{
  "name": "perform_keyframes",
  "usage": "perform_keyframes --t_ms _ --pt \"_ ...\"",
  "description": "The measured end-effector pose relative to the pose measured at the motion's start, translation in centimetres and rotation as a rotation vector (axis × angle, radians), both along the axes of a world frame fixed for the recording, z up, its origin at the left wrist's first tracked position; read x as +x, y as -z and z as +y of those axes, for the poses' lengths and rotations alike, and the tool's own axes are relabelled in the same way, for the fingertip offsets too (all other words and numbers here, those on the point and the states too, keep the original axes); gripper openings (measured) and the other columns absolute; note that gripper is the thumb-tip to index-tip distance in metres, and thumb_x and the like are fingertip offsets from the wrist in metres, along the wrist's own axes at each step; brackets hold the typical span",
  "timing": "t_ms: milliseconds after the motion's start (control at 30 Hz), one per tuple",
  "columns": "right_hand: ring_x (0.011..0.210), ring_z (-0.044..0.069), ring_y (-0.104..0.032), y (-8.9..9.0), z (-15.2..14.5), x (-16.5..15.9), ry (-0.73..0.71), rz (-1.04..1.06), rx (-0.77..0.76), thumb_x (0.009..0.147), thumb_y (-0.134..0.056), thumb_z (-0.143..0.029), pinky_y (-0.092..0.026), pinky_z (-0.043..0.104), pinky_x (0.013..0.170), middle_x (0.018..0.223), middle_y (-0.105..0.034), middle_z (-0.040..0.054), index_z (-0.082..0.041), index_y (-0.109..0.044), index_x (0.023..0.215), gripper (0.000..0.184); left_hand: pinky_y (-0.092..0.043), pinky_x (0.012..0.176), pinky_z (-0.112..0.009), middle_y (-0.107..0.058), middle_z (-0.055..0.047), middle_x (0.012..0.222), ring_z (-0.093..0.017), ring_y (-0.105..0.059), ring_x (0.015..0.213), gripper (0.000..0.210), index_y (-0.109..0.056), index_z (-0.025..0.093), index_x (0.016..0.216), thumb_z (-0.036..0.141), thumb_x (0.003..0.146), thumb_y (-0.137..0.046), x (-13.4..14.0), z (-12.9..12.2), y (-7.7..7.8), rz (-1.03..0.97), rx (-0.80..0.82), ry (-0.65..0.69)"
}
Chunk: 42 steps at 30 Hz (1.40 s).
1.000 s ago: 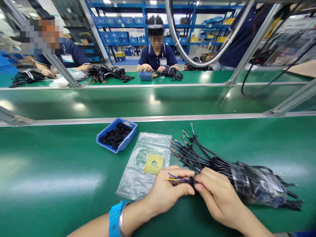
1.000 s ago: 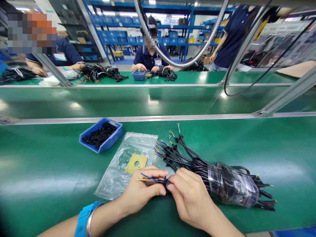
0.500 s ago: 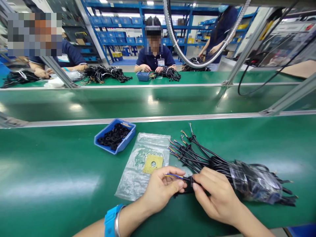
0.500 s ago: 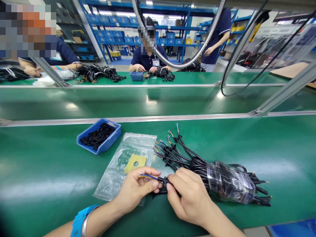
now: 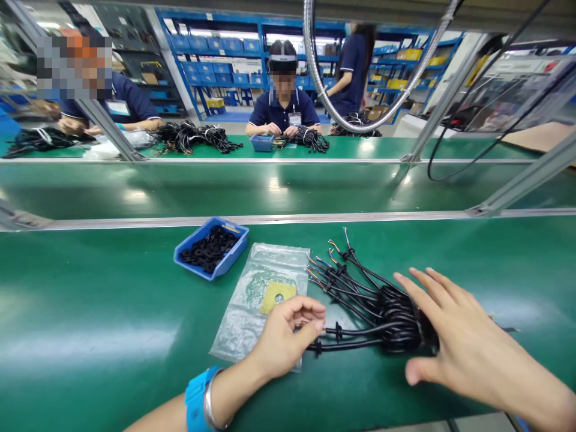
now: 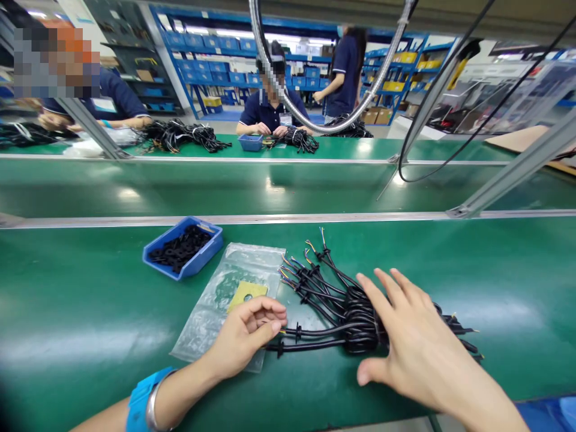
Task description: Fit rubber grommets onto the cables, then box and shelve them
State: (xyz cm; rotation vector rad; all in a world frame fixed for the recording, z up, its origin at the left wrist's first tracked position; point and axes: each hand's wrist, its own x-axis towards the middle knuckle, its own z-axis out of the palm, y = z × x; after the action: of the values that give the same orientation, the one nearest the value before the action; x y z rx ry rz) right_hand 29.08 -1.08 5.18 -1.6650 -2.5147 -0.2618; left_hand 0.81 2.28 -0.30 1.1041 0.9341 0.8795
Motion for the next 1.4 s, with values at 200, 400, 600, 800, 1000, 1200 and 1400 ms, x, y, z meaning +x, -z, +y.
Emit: perform_keyframes --t_ms 200,400,600,800,1000,1200,1400 --pt "0.104 0.030 -0.060 1.1 -0.3 4.2 0.067 -0.036 -0.180 0.056 -0.078 -0.042 -0.054 0.041 0.083 0.122 -0.060 0.0111 -0.019 -0.035 0.142 0.099 -0.051 0.067 -0.027 -0.065 -0.004 0.072 -0.014 -0.062 0.068 0.025 -0.064 0.013 0.085 0.031 0.070 -0.072 0.0 0.5 0.2 -0.061 -0.098 0.005" --pt "0.106 0.032 -0.059 0.2 -5.0 5.6 0.115 0.108 0.083 0.062 -0.074 -0.051 -0.053 0.044 0.087 0.123 -0.058 0.0124 -0.017 -0.039 0.136 0.089 -0.052 0.073 -0.029 -0.063 -0.004 0.094 -0.014 -0.065 0.075 0.037 -0.057 0.018 0.103 0.032 0.072 -0.071 -0.6 1.2 0.3 -0.171 -0.100 -0.235" --pt "0.107 0.034 -0.056 0.3 -8.8 -0.2 0.260 0.406 0.365 0.075 -0.067 -0.053 -0.046 0.049 0.093 0.121 -0.055 0.0145 -0.017 -0.042 0.133 0.073 -0.020 0.115 -0.047 -0.027 -0.016 0.153 -0.029 -0.028 0.140 0.117 -0.024 0.026 0.145 0.023 0.048 -0.088 1.1 -2.0 -0.4 -0.278 -0.008 0.612" --pt "0.111 0.042 -0.051 3.1 -9.5 -8.7 0.233 0.362 0.531 0.076 -0.068 -0.047 -0.042 0.055 0.085 0.114 -0.056 0.0205 -0.013 -0.039 0.135 0.074 -0.021 0.115 -0.048 -0.044 -0.013 0.145 -0.034 -0.033 0.137 0.094 -0.039 0.019 0.140 0.033 0.056 -0.078 4.0 -3.1 -2.7 -0.777 -0.093 0.342" --pt "0.113 0.045 -0.049 4.1 -10.9 -10.7 0.236 0.366 0.509 0.081 -0.062 -0.043 -0.039 0.060 0.086 0.116 -0.055 0.0214 -0.014 -0.038 0.136 0.067 -0.031 0.109 -0.050 -0.067 -0.012 0.116 -0.030 -0.056 0.115 0.080 -0.050 0.012 0.132 0.018 0.052 -0.054 3.3 -3.7 -3.2 -0.913 -0.147 0.202" --pt "0.112 0.046 -0.050 4.1 -11.4 -10.6 0.249 0.361 0.555 0.079 -0.064 -0.042 -0.039 0.061 0.086 0.116 -0.053 0.0232 -0.012 -0.037 0.138 0.072 -0.028 0.110 -0.051 -0.061 -0.012 0.129 -0.033 -0.049 0.125 0.080 -0.050 0.012 0.133 0.021 0.053 -0.053 3.4 -4.7 -3.9 -0.908 -0.035 0.234" --pt "0.113 0.043 -0.050 4.3 -11.8 -8.2 0.147 0.304 0.475 0.080 -0.062 -0.049 -0.042 0.056 0.084 0.120 -0.051 0.0223 -0.015 -0.031 0.142 0.078 -0.026 0.111 -0.051 -0.057 -0.013 0.134 -0.035 -0.045 0.129 0.082 -0.049 0.011 0.134 0.022 0.053 -0.052 3.3 -5.2 -3.7 -0.922 -0.034 0.224"
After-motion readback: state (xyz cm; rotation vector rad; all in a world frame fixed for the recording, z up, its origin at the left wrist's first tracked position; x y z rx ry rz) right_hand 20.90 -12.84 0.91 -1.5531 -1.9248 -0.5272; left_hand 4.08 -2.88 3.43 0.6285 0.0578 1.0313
